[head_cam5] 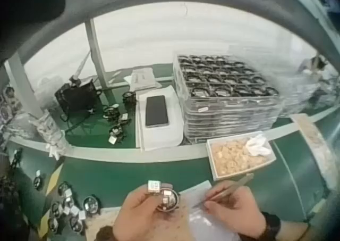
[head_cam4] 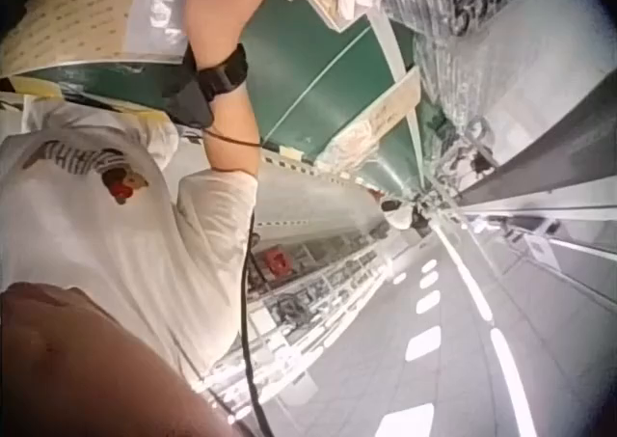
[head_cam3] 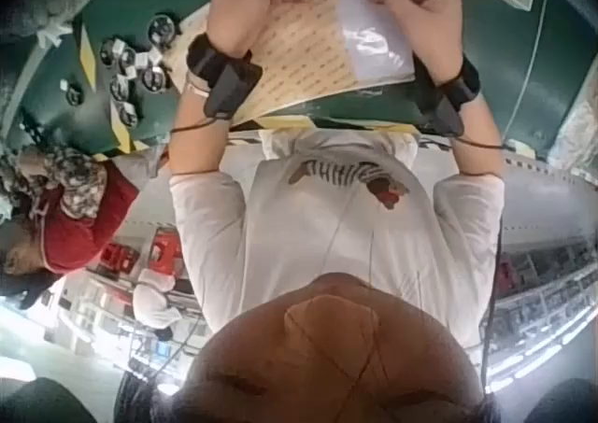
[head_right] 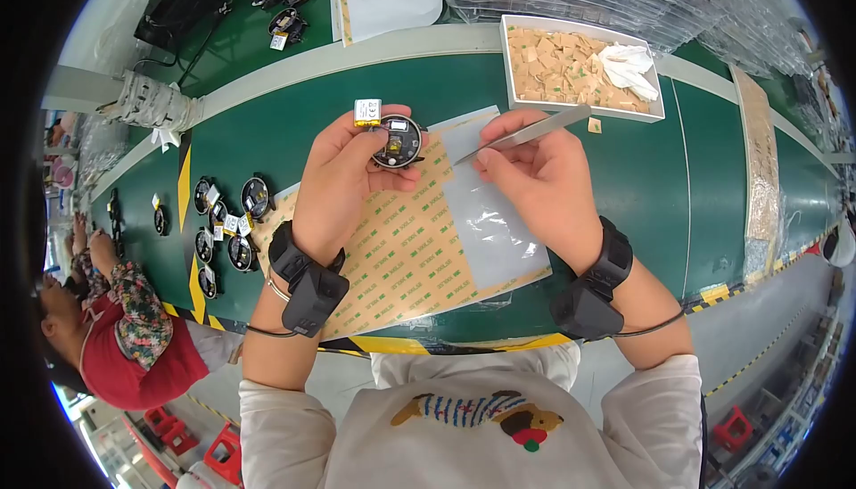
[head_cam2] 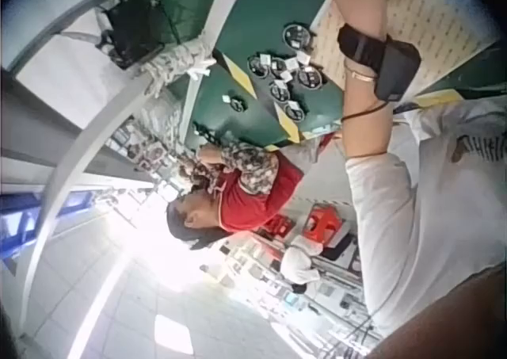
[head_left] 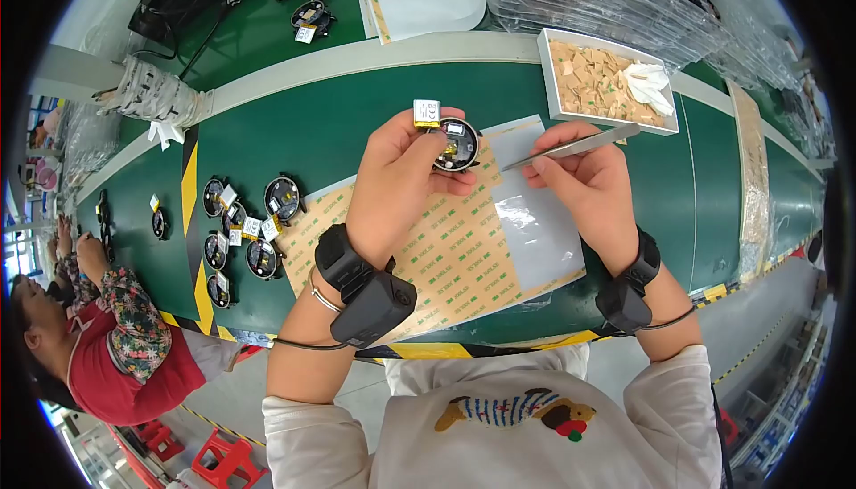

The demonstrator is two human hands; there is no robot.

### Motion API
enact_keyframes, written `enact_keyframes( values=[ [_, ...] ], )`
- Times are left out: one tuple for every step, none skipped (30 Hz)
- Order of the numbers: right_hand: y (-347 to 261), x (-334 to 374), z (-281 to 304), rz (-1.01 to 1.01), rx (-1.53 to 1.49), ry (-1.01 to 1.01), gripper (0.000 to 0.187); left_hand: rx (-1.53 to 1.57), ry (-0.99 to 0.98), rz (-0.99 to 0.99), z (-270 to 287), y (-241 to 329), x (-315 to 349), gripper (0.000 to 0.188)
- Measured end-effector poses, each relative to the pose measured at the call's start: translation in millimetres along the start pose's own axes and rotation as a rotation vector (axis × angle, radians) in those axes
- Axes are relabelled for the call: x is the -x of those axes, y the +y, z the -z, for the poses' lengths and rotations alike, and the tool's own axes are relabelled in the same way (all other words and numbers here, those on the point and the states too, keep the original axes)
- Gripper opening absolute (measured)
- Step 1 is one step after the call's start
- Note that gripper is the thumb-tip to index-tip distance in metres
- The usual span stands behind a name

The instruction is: The person picks up a watch component and a battery, uses tweezers to peel a small adhesive piece from a sheet, and presses it into the watch. They then place the battery into the watch, press it down, and set the assembled unit aside.

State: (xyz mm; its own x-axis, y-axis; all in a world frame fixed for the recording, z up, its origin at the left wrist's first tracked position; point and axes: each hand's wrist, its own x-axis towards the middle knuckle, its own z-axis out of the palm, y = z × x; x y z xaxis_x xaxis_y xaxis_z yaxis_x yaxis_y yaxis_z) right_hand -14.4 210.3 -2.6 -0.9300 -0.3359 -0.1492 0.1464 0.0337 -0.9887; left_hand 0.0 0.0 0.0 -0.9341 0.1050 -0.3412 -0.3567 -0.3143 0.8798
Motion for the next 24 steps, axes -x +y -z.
enact_keyframes(
  values=[
    [0.6, -0.3, 0.0, 0.002, -0.007, 0.008, 0.011, 0.006, 0.007, -0.005, -1.1, -0.3, -0.1, 0.025],
    [1.0, -0.7, 0.1, 0.004, -0.014, 0.015, 0.012, 0.012, 0.013, -0.010, -2.0, -0.7, -0.3, 0.025],
    [1.1, -1.1, 0.4, 0.007, -0.020, 0.024, 0.013, 0.018, 0.019, -0.015, -2.7, -1.1, -0.5, 0.025],
    [1.0, -1.5, 0.9, 0.007, -0.020, 0.021, 0.013, 0.019, 0.021, -0.016, -3.5, -1.8, -1.0, 0.025],
    [0.3, -1.8, 0.0, 0.007, -0.014, 0.008, 0.011, 0.020, 0.023, -0.026, -3.1, -2.0, -0.8, 0.024],
    [-0.6, -1.9, -0.5, 0.007, -0.009, -0.003, 0.010, 0.020, 0.024, -0.035, -2.8, -2.2, -0.7, 0.023],
    [-1.5, -1.8, -0.4, 0.007, -0.004, -0.014, 0.008, 0.020, 0.024, -0.044, -2.5, -1.9, -0.3, 0.023],
    [-2.5, -2.1, 1.1, 0.008, -0.006, -0.014, 0.008, 0.018, 0.025, -0.045, -2.5, -1.2, 0.6, 0.023],
    [-3.7, -3.0, 4.2, -0.012, -0.104, -0.054, 0.008, 0.016, 0.025, -0.047, -2.7, -0.3, 2.1, 0.024],
    [-5.4, -4.6, 8.2, -0.031, -0.201, -0.092, 0.007, 0.015, 0.022, -0.051, -4.0, 0.4, 2.4, 0.025],
    [-9.0, -5.4, 9.3, -0.049, -0.297, -0.130, 0.007, 0.013, 0.020, -0.054, -5.7, 1.4, 3.0, 0.026],
    [-11.9, -3.9, 9.3, -0.045, -0.297, -0.127, 0.007, 0.011, 0.016, -0.056, -8.0, 2.4, 5.2, 0.026],
    [-15.0, -0.6, 8.4, 0.000, -0.357, -0.113, 0.007, 0.001, -0.022, -0.046, -11.0, 3.5, 9.2, 0.027],
    [-19.3, 2.8, 5.6, 0.045, -0.416, -0.100, 0.007, -0.009, -0.060, -0.036, -14.4, 4.8, 13.8, 0.029],
    [-21.8, 6.0, 3.3, 0.090, -0.476, -0.086, 0.007, -0.019, -0.097, -0.026, -17.7, 5.9, 18.2, 0.030],
    [-22.6, 8.3, 1.9, 0.093, -0.475, -0.083, 0.007, -0.020, -0.101, -0.027, -21.2, 6.7, 21.8, 0.030],
    [-23.2, 10.5, 0.6, 0.142, -0.445, -0.073, 0.006, 0.005, -0.119, -0.020, -25.2, 7.3, 25.3, 0.031],
    [-23.5, 12.3, -0.5, 0.190, -0.415, -0.063, 0.006, 0.030, -0.137, -0.013, -28.6, 7.5, 27.9, 0.032],
    [-23.5, 13.7, -1.2, 0.237, -0.385, -0.053, 0.006, 0.056, -0.155, -0.006, -30.8, 7.2, 28.9, 0.032],
    [-23.7, 14.9, -2.1, 0.238, -0.384, -0.052, 0.006, 0.055, -0.156, -0.006, -31.8, 6.8, 29.3, 0.032],
    [-23.8, 15.9, -2.9, 0.257, -0.368, -0.046, 0.006, 0.067, -0.155, -0.012, -32.5, 6.4, 29.7, 0.032],
    [-23.8, 16.7, -3.7, 0.277, -0.353, -0.041, 0.007, 0.079, -0.154, -0.019, -33.0, 5.9, 30.0, 0.031],
    [-23.9, 17.2, -4.3, 0.297, -0.337, -0.036, 0.008, 0.091, -0.153, -0.025, -33.4, 5.4, 30.5, 0.031],
    [-23.2, 17.4, -5.1, 0.297, -0.338, -0.036, 0.008, 0.090, -0.154, -0.026, -33.8, 4.9, 31.2, 0.031]
  ],
)
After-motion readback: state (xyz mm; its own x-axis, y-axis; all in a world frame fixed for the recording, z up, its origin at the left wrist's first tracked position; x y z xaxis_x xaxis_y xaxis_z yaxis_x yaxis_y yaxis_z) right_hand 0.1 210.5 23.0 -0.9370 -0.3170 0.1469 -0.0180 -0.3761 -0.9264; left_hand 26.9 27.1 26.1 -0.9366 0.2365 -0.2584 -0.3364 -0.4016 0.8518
